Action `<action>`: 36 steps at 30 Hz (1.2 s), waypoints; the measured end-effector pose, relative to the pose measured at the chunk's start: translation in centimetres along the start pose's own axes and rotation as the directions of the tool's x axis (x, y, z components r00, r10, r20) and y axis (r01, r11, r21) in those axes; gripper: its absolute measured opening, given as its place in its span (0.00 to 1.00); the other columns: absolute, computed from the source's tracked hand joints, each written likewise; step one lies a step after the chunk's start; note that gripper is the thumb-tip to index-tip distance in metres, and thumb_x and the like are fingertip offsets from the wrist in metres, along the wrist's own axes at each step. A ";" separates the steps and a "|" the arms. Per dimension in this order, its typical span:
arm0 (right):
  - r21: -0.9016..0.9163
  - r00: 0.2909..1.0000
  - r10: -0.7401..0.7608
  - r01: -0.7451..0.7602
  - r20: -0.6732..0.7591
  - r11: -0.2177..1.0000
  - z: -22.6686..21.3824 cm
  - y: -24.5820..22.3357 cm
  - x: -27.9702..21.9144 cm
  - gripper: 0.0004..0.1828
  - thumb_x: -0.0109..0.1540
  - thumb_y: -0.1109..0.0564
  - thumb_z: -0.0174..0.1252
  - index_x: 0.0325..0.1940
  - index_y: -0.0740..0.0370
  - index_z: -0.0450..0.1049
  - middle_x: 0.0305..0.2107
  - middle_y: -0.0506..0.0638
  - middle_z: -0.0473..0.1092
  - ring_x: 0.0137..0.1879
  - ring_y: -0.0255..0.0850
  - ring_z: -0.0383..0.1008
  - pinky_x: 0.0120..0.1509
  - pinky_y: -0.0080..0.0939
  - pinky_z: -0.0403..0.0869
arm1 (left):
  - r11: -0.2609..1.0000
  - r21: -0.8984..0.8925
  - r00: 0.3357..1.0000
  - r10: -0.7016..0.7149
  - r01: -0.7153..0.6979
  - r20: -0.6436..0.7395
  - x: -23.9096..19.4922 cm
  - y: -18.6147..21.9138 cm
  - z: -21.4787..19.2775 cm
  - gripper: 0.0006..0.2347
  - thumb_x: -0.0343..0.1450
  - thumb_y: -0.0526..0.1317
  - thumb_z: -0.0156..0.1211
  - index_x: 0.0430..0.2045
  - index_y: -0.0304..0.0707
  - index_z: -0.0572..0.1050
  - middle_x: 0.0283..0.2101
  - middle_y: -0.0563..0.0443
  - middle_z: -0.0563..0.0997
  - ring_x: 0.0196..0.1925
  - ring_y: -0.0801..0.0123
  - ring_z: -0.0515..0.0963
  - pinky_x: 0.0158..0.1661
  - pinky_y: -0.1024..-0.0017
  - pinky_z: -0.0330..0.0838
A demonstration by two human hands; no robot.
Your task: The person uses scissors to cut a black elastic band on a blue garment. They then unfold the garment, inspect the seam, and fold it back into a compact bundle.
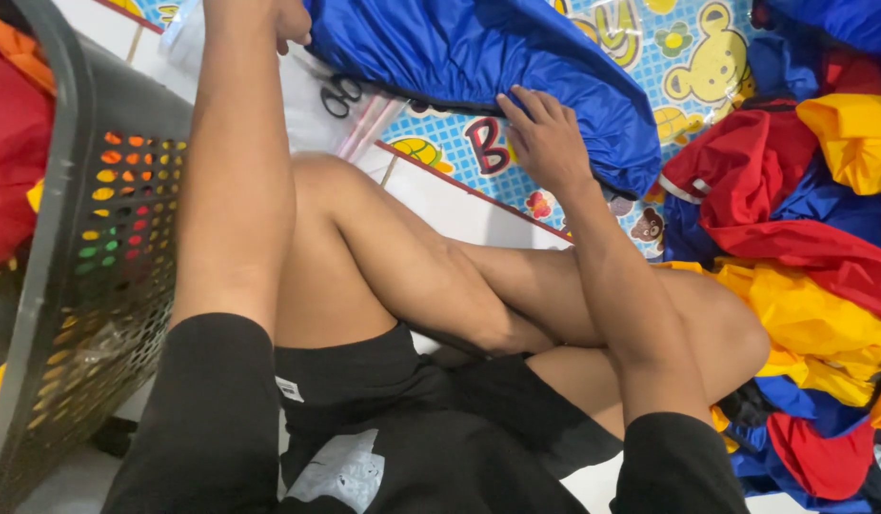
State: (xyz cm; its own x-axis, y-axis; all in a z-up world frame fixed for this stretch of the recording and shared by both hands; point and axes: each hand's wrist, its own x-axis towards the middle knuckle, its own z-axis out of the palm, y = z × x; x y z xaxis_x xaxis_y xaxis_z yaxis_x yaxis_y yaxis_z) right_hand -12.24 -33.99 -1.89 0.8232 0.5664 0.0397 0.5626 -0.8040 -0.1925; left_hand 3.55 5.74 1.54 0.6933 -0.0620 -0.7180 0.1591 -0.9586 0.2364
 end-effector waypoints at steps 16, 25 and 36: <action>-0.042 0.997 0.000 -0.003 -0.077 0.999 -2.7 -3.4 2.5 0.17 0.72 0.56 0.55 0.64 0.64 0.74 0.56 0.60 0.70 0.59 0.57 0.70 0.53 0.58 0.72 | 0.947 -0.309 0.988 0.126 -0.092 0.093 0.6 0.0 2.9 0.08 0.78 0.45 0.49 0.48 0.46 0.70 0.51 0.49 0.80 0.44 0.66 0.82 0.45 0.62 0.73; -0.124 0.898 0.081 -0.148 -0.432 0.981 6.5 -1.3 6.1 0.10 0.71 0.48 0.57 0.38 0.52 0.69 0.28 0.45 0.61 0.36 0.46 0.69 0.41 0.45 0.68 | 0.808 -0.567 0.986 0.157 -0.156 -0.048 -3.3 0.9 1.1 0.21 0.75 0.53 0.37 0.50 0.38 0.72 0.45 0.43 0.84 0.39 0.65 0.88 0.43 0.69 0.84; -0.060 0.919 -0.078 0.060 -0.386 0.996 3.6 -4.8 5.5 0.03 0.72 0.58 0.57 0.46 0.59 0.74 0.38 0.52 0.68 0.40 0.47 0.64 0.40 0.47 0.65 | 0.693 -0.698 0.982 0.166 -0.180 -0.088 -2.2 0.8 0.8 0.26 0.74 0.59 0.42 0.54 0.37 0.74 0.44 0.42 0.86 0.40 0.72 0.90 0.45 0.80 0.87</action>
State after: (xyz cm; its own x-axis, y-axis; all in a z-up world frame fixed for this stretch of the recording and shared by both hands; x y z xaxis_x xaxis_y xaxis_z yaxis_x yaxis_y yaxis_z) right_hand -10.75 -26.35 -4.29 0.7421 0.5137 0.4305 0.6144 -0.7782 -0.1306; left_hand 1.62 4.94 2.80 0.7691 -0.1958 -0.6084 0.4763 -0.4591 0.7499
